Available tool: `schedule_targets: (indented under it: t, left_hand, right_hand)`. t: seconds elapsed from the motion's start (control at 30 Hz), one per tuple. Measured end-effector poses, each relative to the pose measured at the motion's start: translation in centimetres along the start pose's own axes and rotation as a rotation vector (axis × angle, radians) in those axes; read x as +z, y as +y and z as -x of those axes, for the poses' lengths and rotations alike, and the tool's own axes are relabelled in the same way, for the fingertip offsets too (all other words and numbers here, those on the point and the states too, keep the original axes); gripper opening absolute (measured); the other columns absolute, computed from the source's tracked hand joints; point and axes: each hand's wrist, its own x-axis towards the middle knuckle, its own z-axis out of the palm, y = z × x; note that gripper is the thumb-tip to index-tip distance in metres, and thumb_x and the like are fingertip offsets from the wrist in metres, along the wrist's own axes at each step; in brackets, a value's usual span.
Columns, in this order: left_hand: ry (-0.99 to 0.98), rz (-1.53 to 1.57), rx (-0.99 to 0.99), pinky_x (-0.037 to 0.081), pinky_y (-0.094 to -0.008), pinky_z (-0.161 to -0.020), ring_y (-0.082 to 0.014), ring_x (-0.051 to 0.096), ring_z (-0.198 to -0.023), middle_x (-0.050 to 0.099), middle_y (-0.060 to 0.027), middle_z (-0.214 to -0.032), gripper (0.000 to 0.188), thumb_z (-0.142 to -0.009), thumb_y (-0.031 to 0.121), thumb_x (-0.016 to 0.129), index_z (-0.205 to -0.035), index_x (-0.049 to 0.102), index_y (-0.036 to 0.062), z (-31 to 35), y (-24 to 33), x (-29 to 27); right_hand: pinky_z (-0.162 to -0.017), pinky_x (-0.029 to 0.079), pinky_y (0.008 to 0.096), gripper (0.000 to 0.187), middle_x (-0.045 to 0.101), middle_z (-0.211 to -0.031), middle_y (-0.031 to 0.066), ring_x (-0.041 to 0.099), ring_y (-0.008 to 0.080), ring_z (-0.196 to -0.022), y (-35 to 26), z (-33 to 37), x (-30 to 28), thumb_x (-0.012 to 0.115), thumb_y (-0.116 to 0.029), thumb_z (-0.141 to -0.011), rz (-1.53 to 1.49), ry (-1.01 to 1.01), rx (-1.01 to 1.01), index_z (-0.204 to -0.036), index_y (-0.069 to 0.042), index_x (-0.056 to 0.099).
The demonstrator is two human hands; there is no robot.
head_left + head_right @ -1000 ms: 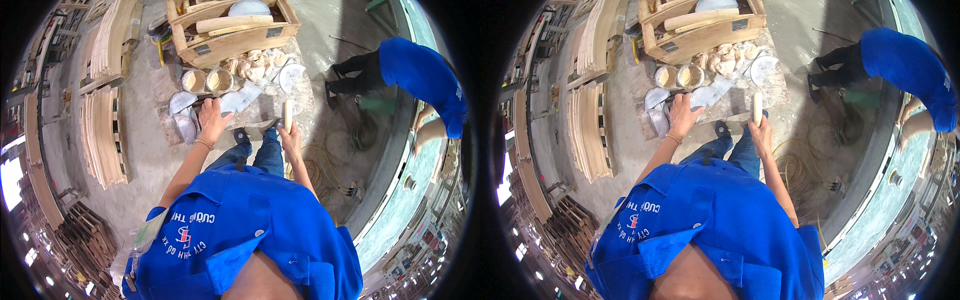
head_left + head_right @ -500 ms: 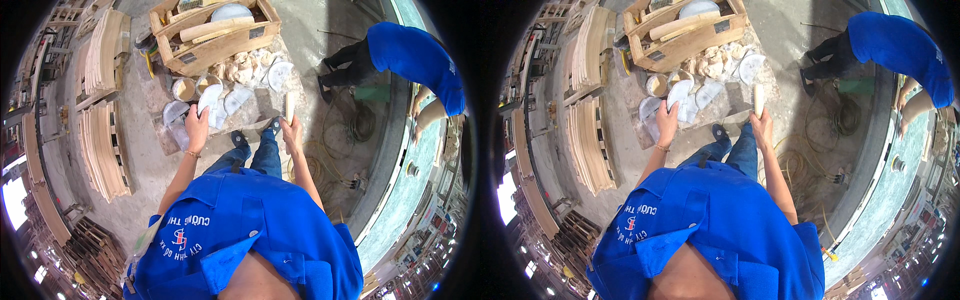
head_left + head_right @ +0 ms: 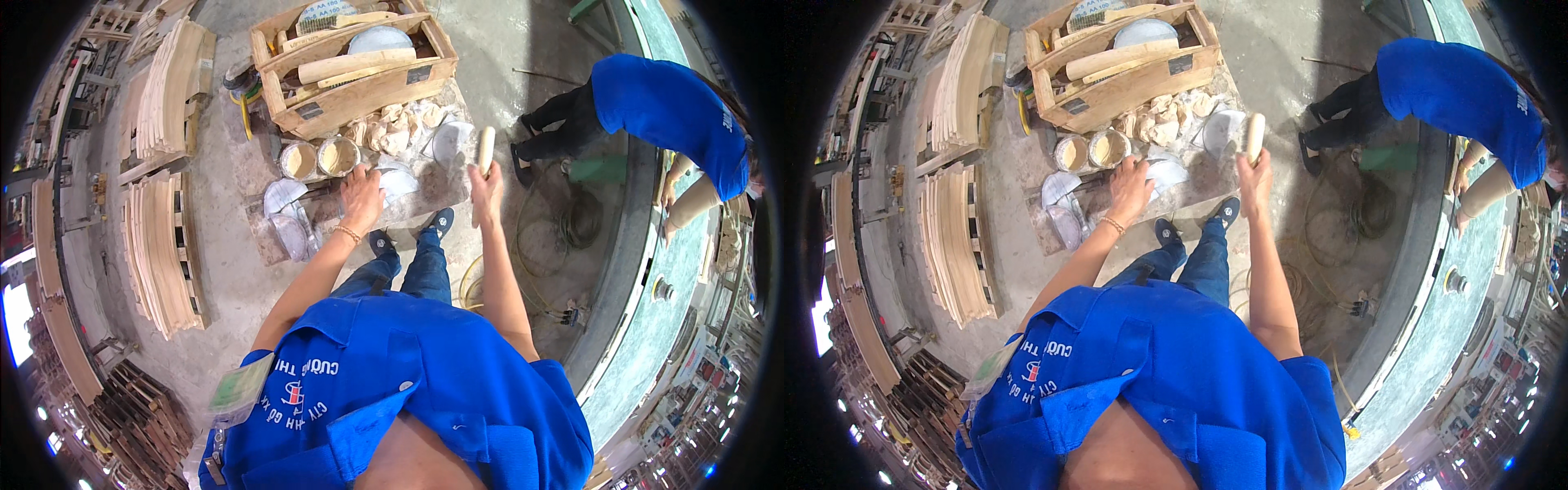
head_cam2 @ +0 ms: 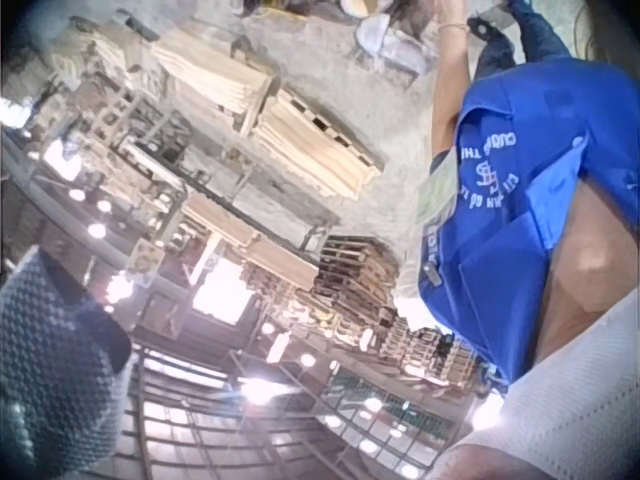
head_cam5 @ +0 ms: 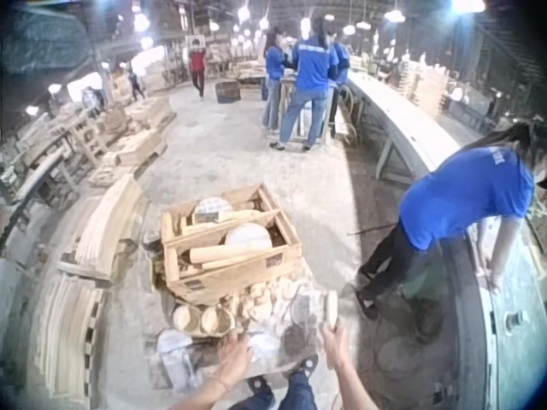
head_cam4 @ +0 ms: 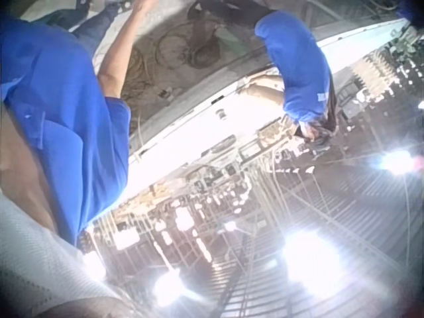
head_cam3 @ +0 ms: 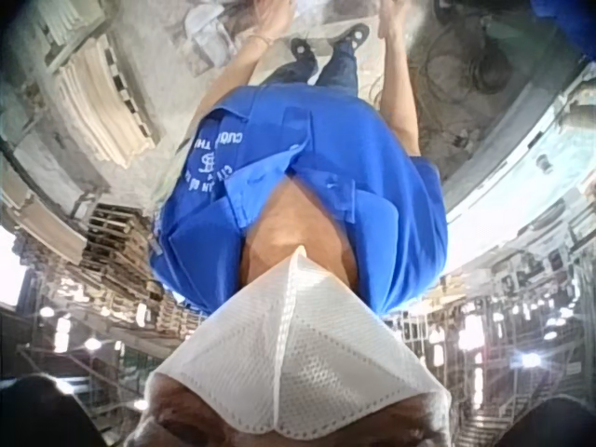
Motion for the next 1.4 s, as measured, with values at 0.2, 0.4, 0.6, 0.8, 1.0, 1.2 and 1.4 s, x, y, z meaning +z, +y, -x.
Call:
schedule_targets:
  t: [0.2, 0.4, 0.6, 0.8, 1.0, 1.2, 1.4]
  left_hand:
    - [-0.021, 0.357, -0.094, 0.046, -0.0390, -0.081, -0.0328, 0.059, -0.092, 0.062, -0.0133, -0.099, 0.032, -0.077, 0.020, 0.072, -0.104, 0.060, 0.0070, 0.0, -0.6, -0.2]
    - [-0.075, 1.426, -0.323, 0.050, -0.0314, -0.072, -0.0163, 0.064, -0.085, 0.067, -0.0063, -0.101, 0.026, -0.087, 0.019, 0.068, -0.106, 0.061, 0.0033, 0.7, -1.7, 0.1]
    - [-0.053, 1.624, -0.570, 0.049, -0.0284, -0.072, -0.0099, 0.062, -0.084, 0.065, -0.0006, -0.101, 0.026, -0.091, 0.021, 0.064, -0.111, 0.059, 0.0059, 0.9, -0.9, -2.0]
    - [-0.033, 1.547, -0.574, 0.046, -0.0255, -0.069, -0.0075, 0.060, -0.085, 0.064, 0.0011, -0.099, 0.022, -0.093, 0.025, 0.061, -0.107, 0.058, 0.0092, 1.1, -1.6, -2.2]
    - [-0.004, 1.270, -0.332, 0.048, -0.0270, -0.069, -0.0106, 0.058, -0.081, 0.062, -0.0047, -0.094, 0.027, -0.093, 0.017, 0.056, -0.116, 0.050, 0.0032, 2.1, 1.1, -0.4]
    - [-0.133, 0.513, -0.119, 0.048, -0.0397, -0.076, -0.0262, 0.060, -0.085, 0.059, -0.0120, -0.090, 0.043, -0.085, 0.024, 0.066, -0.116, 0.047, 0.0019, 4.8, -1.2, -0.6]
    - [0.075, 0.026, -0.180, 0.043, -0.0462, -0.082, -0.0328, 0.051, -0.103, 0.052, -0.0117, -0.101, 0.040, -0.077, 0.027, 0.073, -0.103, 0.052, 0.0055, 4.3, -4.0, -1.5]
  right_hand:
    - [-0.039, 0.037, 0.0233, 0.032, 0.047, -0.064, -0.0012, 0.043, 0.0063, -0.043, -1.5, -1.9, -0.5, 0.065, -0.022, -0.086, -0.246, 0.007, -0.072, -0.106, 0.001, 0.052]
    - [-0.037, 0.035, 0.0220, 0.024, 0.046, -0.063, -0.0035, 0.042, 0.0051, -0.042, -0.4, 1.9, 2.2, 0.062, -0.022, -0.089, -0.281, -0.216, 0.089, -0.101, -0.004, 0.052]
    - [-0.075, 0.048, 0.0408, 0.055, 0.060, -0.094, 0.0186, 0.059, 0.0324, -0.082, 2.0, 4.5, 6.8, 0.061, -0.020, -0.086, 0.053, -0.147, -0.187, -0.133, 0.001, 0.043]
    - [-0.091, 0.044, 0.0407, 0.049, 0.050, -0.121, 0.0279, 0.053, 0.0394, -0.107, -1.6, 5.2, 6.8, 0.057, -0.024, -0.090, 0.328, -0.106, -0.405, -0.131, 0.002, 0.048]
    - [-0.085, 0.045, 0.0258, 0.041, 0.064, -0.103, 0.0048, 0.055, 0.0095, -0.094, -4.4, 6.1, 8.5, 0.066, -0.031, -0.089, -0.461, -0.503, 0.089, -0.114, 0.001, 0.061]
    - [-0.074, 0.049, 0.0247, 0.025, 0.067, -0.096, 0.0032, 0.061, 0.0102, -0.083, 1.1, 3.6, 4.9, 0.067, -0.016, -0.088, -0.288, -0.362, 0.080, -0.108, -0.001, 0.064]
    - [-0.076, 0.049, 0.0264, 0.023, 0.067, -0.097, 0.0025, 0.062, 0.0102, -0.085, 1.1, 2.7, 2.8, 0.067, -0.015, -0.088, -0.630, -0.374, 0.248, -0.108, -0.005, 0.062]
